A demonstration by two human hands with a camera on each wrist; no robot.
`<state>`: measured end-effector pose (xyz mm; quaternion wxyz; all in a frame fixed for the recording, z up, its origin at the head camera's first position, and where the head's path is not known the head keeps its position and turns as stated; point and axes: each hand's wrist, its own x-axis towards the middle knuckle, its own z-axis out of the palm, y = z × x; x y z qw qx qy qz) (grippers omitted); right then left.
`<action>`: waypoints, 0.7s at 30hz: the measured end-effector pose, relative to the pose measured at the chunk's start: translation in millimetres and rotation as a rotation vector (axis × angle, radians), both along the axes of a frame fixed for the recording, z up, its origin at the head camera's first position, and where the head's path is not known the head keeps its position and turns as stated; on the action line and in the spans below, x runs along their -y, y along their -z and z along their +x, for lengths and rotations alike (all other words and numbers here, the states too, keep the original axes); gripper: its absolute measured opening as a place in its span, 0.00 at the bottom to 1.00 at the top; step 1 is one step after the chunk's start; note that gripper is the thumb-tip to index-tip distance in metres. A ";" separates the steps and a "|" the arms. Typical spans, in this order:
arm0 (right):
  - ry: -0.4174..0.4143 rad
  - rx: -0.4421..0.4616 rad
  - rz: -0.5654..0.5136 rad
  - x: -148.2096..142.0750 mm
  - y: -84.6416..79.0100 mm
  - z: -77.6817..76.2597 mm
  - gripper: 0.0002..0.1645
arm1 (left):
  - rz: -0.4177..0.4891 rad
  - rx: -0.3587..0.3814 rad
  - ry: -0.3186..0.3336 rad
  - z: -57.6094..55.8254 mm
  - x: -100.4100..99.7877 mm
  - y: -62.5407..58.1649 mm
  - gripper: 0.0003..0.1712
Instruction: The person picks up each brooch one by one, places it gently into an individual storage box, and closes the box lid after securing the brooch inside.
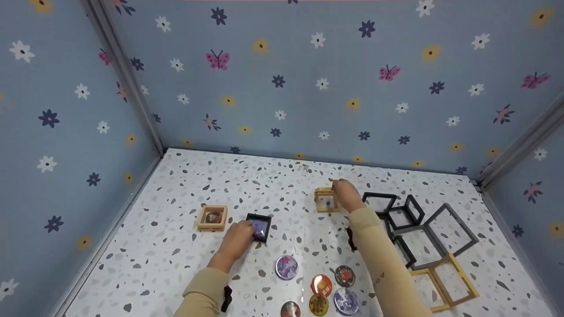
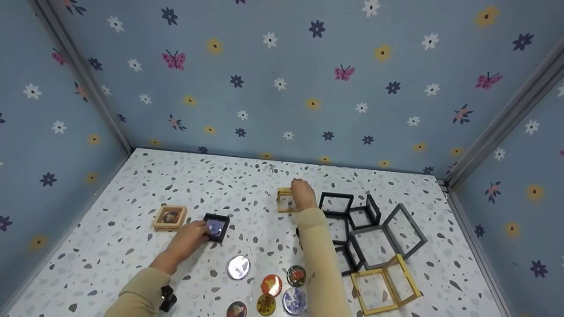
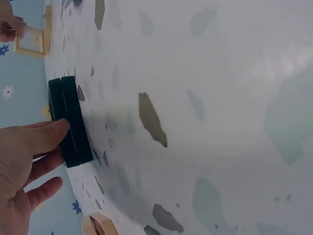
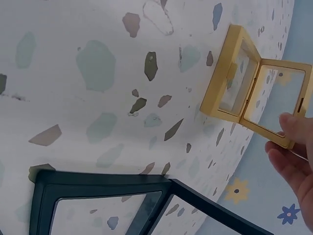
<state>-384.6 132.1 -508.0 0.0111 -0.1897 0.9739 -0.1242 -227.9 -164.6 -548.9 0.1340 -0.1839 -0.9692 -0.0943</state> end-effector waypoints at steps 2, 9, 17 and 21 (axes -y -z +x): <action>-0.002 0.007 -0.022 0.2 -0.1 2.6 0.08 | 0.004 0.008 -0.004 -0.6 1.8 -0.6 0.02; -0.001 0.046 -0.099 3.7 -1.8 12.7 0.08 | 0.024 0.025 -0.029 -2.7 7.4 -1.7 0.04; -0.079 0.000 -0.230 1.5 -2.9 31.4 0.05 | -0.027 -0.030 -0.035 -5.2 16.0 -1.3 0.05; -0.106 -0.045 -0.251 -1.5 0.9 40.5 0.07 | -0.033 -0.009 -0.048 -5.5 20.2 -1.7 0.04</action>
